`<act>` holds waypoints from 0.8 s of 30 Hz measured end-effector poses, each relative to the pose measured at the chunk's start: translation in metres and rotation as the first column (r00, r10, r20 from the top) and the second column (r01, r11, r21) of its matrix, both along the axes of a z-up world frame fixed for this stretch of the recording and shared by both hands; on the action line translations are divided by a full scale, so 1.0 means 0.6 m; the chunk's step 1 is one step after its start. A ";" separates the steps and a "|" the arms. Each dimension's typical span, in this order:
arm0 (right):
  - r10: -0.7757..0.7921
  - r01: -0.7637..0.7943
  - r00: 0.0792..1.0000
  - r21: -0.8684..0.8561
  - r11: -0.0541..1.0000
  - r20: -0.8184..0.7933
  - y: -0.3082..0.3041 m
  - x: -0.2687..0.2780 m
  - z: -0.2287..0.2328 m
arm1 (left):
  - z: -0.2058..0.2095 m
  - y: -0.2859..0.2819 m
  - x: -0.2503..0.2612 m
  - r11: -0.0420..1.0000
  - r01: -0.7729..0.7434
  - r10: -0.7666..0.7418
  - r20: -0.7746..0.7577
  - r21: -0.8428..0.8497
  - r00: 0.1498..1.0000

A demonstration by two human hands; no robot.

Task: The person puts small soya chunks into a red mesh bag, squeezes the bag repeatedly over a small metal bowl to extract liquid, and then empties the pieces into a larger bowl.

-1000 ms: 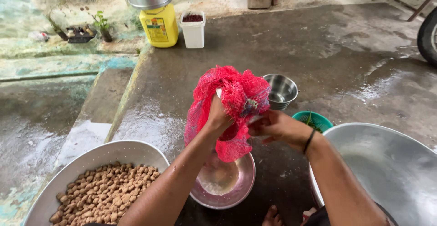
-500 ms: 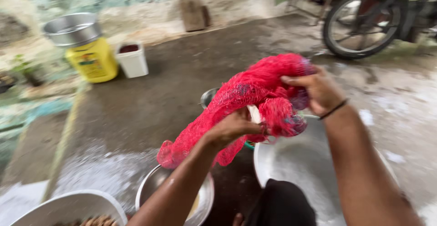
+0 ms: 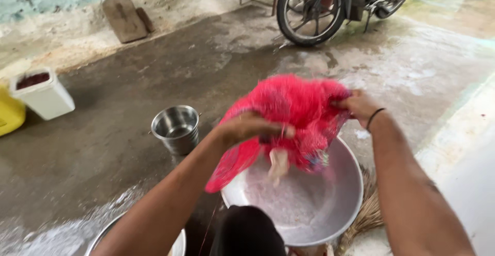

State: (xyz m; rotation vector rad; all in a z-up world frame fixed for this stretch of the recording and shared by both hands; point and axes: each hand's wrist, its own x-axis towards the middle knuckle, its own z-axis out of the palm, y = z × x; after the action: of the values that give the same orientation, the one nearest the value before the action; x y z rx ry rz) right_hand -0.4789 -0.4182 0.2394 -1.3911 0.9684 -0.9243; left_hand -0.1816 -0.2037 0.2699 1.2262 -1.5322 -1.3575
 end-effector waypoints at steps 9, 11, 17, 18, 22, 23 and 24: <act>0.033 0.003 0.889 -0.076 0.997 0.457 -0.067 0.014 0.003 | -0.060 -0.010 0.095 0.986 -0.146 0.164 0.479 -0.075 0.862; 0.057 -0.017 0.882 -0.089 0.996 0.468 -0.076 0.017 -0.003 | -0.080 -0.005 0.095 0.909 -0.416 0.404 0.247 -0.005 0.881; 0.002 0.052 0.808 -0.074 0.996 0.590 -0.119 -0.016 0.000 | -0.105 -0.047 0.086 0.707 -0.703 0.690 -0.295 0.080 0.661; -0.037 0.094 0.862 -0.088 0.992 0.506 -0.120 -0.028 -0.002 | -0.110 -0.053 0.085 0.730 -0.683 0.675 -0.191 0.031 0.712; -0.013 0.083 0.773 -0.081 0.993 0.634 -0.133 -0.021 0.016 | -0.106 -0.064 0.098 0.659 -0.752 0.740 -0.201 0.021 0.642; -0.082 0.116 0.810 -0.021 0.993 0.581 -0.131 -0.012 0.009 | -0.113 -0.054 0.097 0.666 -0.745 0.744 -0.106 0.037 0.659; -0.155 0.162 0.841 0.032 0.986 0.519 -0.130 -0.014 0.008 | -0.117 -0.052 0.086 0.679 -0.732 0.733 -0.015 0.055 0.680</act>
State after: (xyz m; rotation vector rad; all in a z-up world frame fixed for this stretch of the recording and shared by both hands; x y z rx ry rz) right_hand -0.4875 -0.4960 0.2441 -0.9930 0.6630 -1.3498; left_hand -0.1300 -0.2348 0.1997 1.5977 -0.7993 -0.8495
